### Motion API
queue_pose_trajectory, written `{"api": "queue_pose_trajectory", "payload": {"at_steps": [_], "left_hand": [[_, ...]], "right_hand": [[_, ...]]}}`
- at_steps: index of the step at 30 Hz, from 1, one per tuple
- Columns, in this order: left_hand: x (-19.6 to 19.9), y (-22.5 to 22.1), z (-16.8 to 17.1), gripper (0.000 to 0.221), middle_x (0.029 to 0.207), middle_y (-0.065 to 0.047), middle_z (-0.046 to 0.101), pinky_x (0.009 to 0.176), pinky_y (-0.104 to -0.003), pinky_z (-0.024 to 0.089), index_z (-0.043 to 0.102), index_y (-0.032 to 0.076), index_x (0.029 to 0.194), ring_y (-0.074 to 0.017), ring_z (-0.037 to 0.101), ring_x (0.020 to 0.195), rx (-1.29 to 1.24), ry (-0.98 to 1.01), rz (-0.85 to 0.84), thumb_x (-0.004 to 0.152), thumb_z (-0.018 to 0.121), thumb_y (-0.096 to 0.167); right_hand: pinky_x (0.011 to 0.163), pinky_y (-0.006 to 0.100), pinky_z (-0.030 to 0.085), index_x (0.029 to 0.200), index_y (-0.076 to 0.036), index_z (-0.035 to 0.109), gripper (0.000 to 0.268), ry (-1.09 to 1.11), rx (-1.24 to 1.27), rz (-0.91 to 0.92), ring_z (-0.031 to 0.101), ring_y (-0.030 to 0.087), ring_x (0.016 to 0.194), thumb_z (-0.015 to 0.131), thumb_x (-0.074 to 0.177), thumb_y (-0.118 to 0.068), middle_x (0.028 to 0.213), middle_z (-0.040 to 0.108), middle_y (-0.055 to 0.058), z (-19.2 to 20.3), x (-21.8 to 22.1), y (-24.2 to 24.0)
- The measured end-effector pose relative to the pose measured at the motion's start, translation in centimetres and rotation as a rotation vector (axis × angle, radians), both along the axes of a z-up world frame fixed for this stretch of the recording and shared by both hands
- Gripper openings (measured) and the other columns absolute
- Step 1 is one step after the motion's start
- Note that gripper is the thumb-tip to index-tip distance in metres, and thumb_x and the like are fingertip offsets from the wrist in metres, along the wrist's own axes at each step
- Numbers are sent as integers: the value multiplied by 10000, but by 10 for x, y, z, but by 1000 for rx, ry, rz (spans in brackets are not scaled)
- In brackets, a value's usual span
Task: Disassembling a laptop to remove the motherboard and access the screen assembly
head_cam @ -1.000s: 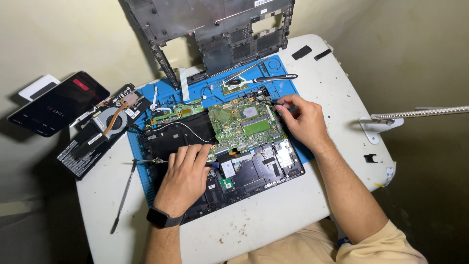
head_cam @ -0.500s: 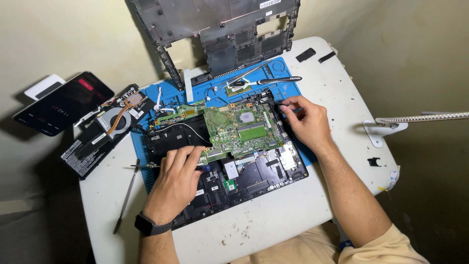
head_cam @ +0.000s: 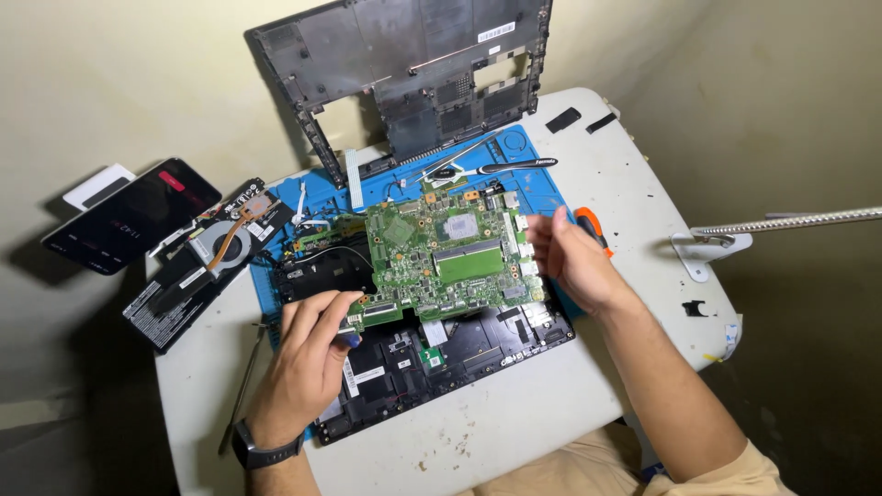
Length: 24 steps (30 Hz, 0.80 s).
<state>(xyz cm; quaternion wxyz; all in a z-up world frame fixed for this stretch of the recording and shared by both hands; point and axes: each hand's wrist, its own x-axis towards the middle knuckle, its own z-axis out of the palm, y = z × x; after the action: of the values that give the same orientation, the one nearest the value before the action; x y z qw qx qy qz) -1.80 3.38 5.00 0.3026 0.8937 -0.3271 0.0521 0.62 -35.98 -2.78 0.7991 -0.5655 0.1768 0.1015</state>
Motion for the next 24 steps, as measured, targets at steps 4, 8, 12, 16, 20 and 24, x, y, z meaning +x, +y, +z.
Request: {"api": "queue_pose_trajectory", "payload": {"at_steps": [4,8,12,16,20,24], "left_hand": [[-3,-7,-3,666,1367,-88,558,983,-424,448,524,100,1447,-308,497,1127,58,25,-4,805,475,-73],[-5,-11,-8,662,1406,-52,542,1000,-415,457,513,131,1491,-286,491,1146,123,5,-4,845,514,-18],[-5,-19,3,612,1484,-96,558,1059,-396,442,515,47,1486,-285,521,1190,50,-187,-11,957,646,324],[-6,-15,3,656,1477,-108,577,1046,-403,457,559,31,1455,-303,511,1163,4,-251,55,935,649,422],[-6,-17,4,675,1478,-38,584,1059,-379,433,566,89,1457,-266,497,1140,55,-199,48,902,674,457],[-6,-18,3,701,1485,-12,581,1060,-375,434,567,119,1458,-253,489,1153,76,-148,39,868,707,470]], "right_hand": [[643,220,320,1239,-125,642,596,124,3,-102,405,123,856,469,949,-615,1007,444,21,30,-35,18],[641,236,461,1156,-11,665,241,-148,97,70,586,100,759,536,1066,-194,927,657,33,38,-61,18],[451,173,373,1139,-2,698,284,-137,30,-44,541,44,609,548,1057,-228,849,689,25,36,-82,6],[499,173,573,1317,84,594,345,-168,240,-257,662,80,634,522,1054,-126,943,725,134,14,-81,-19],[620,254,665,1343,-42,594,342,-105,247,-645,691,61,605,620,1009,-106,778,682,5,-10,-74,-37],[751,356,666,1096,-137,557,61,-151,251,-774,634,82,621,579,1065,-89,789,544,-54,-25,-65,-51]]}}
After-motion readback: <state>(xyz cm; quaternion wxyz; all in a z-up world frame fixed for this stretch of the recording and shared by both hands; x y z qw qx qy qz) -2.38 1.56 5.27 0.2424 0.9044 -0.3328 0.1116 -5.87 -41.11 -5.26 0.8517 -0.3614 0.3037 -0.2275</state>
